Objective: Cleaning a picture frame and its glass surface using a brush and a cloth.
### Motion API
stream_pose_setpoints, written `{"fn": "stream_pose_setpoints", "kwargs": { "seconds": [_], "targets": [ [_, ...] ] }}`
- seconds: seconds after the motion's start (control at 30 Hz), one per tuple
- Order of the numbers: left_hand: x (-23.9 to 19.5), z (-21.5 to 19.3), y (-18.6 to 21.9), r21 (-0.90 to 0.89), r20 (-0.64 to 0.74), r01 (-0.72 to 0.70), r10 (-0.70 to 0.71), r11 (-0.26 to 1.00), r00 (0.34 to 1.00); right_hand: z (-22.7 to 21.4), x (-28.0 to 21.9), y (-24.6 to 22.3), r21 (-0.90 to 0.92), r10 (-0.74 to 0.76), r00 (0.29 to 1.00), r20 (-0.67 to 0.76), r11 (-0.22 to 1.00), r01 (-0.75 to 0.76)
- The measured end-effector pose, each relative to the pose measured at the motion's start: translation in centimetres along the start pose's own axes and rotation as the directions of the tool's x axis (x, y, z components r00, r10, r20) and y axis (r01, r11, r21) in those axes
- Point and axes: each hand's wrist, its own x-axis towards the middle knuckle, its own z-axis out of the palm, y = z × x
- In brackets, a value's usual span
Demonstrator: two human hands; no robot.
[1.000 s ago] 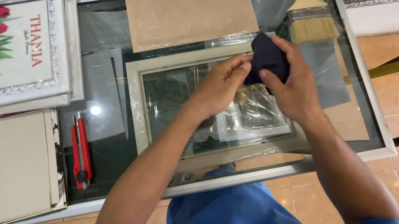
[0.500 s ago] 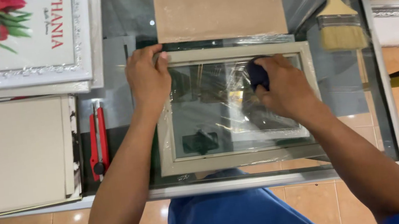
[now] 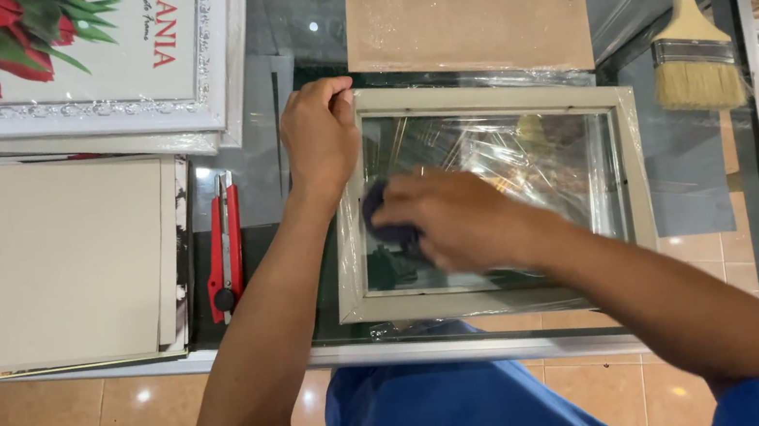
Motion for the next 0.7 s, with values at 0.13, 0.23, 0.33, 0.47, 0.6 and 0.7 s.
{"fn": "stream_pose_setpoints", "kwargs": {
  "seconds": [0.13,0.23,0.33,0.47,0.6,0.7],
  "targets": [
    [0.1,-0.1,0.0,0.005,0.083,0.049,-0.049,0.999,0.995,1.1,-4.3,-1.9,0.362,-0.127,0.992,0.026,0.926,0.11],
    [0.1,0.5,0.0,0.006,0.028,0.033,-0.033,0.999,0.999,0.1,-8.8,0.0,0.646,0.139,0.986,-0.092,0.762,-0.048],
    [0.1,0.2,1.7,0.067,-0.045,-0.044,0.047,0.997,0.998,-0.5,-15.2,2.5,0.607,0.592,0.78,-0.202,0.701,-0.375],
    [-0.3,0.3,2.5,0.147,-0.01,0.008,-0.006,0.989,1.0,2.2,-17.2,4.0,0.363,0.807,0.508,-0.303,0.59,-0.721],
    [-0.1,0.6,2.7,0.206,0.033,0.108,-0.117,0.973,0.993,5.6,-9.2,1.0,0.08,0.738,0.625,-0.254,0.66,-0.747],
    [-0.1,1.0,2.0,0.225,0.065,0.135,-0.153,0.965,0.986,5.6,-2.4,-3.4,0.174,0.593,0.78,-0.197,0.805,-0.568]
  ]
}}
